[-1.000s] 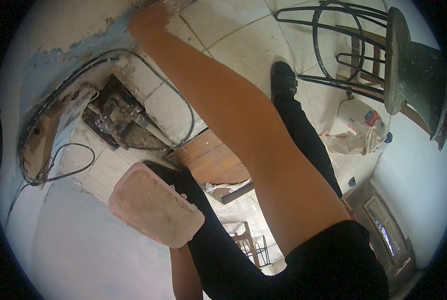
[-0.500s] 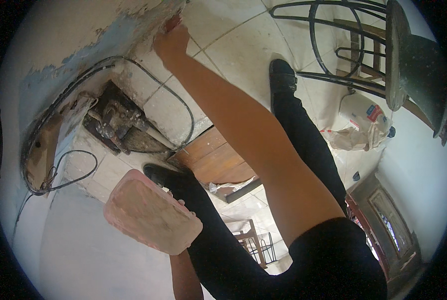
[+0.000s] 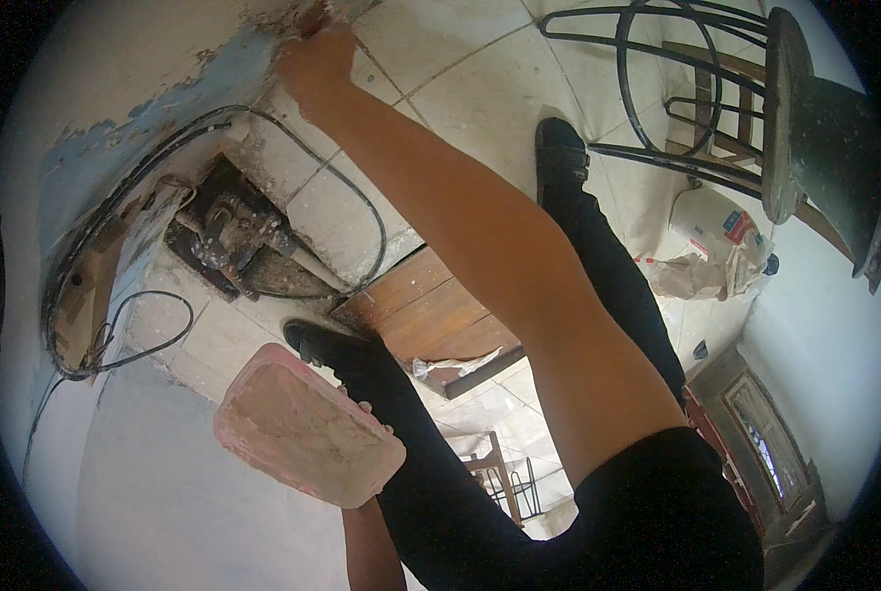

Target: The person patches a damaged section of a wall by applying white compound with a red spreader and smoothing it across the surface.

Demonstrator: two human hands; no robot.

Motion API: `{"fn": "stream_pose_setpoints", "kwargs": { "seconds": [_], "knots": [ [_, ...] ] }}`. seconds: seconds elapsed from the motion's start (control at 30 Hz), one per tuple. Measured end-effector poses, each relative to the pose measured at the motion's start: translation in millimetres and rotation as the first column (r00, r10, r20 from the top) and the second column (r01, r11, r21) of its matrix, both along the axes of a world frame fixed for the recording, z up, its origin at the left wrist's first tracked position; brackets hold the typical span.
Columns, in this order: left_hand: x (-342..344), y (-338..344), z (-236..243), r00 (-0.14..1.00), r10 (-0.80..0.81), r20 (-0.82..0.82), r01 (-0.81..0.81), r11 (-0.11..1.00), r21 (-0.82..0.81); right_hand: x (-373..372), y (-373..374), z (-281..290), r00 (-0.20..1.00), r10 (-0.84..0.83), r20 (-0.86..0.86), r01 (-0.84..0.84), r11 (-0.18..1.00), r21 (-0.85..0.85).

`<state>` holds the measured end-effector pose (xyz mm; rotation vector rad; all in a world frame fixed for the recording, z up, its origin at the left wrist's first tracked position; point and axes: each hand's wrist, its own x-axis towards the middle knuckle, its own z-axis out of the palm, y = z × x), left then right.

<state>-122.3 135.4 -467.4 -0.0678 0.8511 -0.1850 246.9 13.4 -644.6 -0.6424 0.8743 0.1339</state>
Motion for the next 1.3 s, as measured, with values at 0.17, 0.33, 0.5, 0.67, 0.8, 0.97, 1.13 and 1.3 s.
{"fn": "stream_pose_setpoints", "kwargs": {
  "seconds": [0.17,0.33,0.5,0.67,0.8,0.97,1.13,1.3],
  "knots": [
    [-0.7,-15.1,0.3,1.0,-0.005,0.018,0.006,0.998,-0.062,5.1,1.5,-22.1,0.854,0.493,-0.168,-0.171,-0.04,-0.984],
    [-19.6,11.2,16.6,1.0,0.003,-0.015,-0.003,1.0,-0.017,-20.6,33.2,69.1,0.916,0.355,0.188,-0.236,0.854,-0.463],
    [-15.7,7.3,22.4,0.999,-0.053,-0.006,0.053,0.999,-0.01,-39.0,40.3,84.4,0.839,0.513,0.184,-0.071,0.437,-0.897],
    [-22.3,8.2,24.6,0.997,-0.016,-0.08,0.017,1.0,0.013,-75.5,22.4,104.7,0.81,0.512,0.286,-0.178,0.679,-0.712],
    [-12.9,0.1,26.8,0.994,0.003,-0.11,0.002,0.999,0.05,-82.9,3.9,81.6,0.937,0.298,0.182,-0.14,0.797,-0.588],
    [-15.3,5.6,26.4,0.998,-0.022,-0.067,0.016,0.995,-0.095,-39.7,21.1,43.5,0.967,0.252,-0.045,-0.164,0.474,-0.865],
    [-19.9,2.3,23.0,0.991,0.005,-0.135,-0.01,0.999,-0.036,-9.3,62.0,42.7,0.973,0.216,-0.083,-0.143,0.279,-0.949],
    [1.4,-0.1,36.2,0.994,0.085,-0.075,-0.088,0.995,-0.035,-21.8,78.9,53.2,0.934,0.349,-0.076,-0.194,0.318,-0.928]
  ]
}}
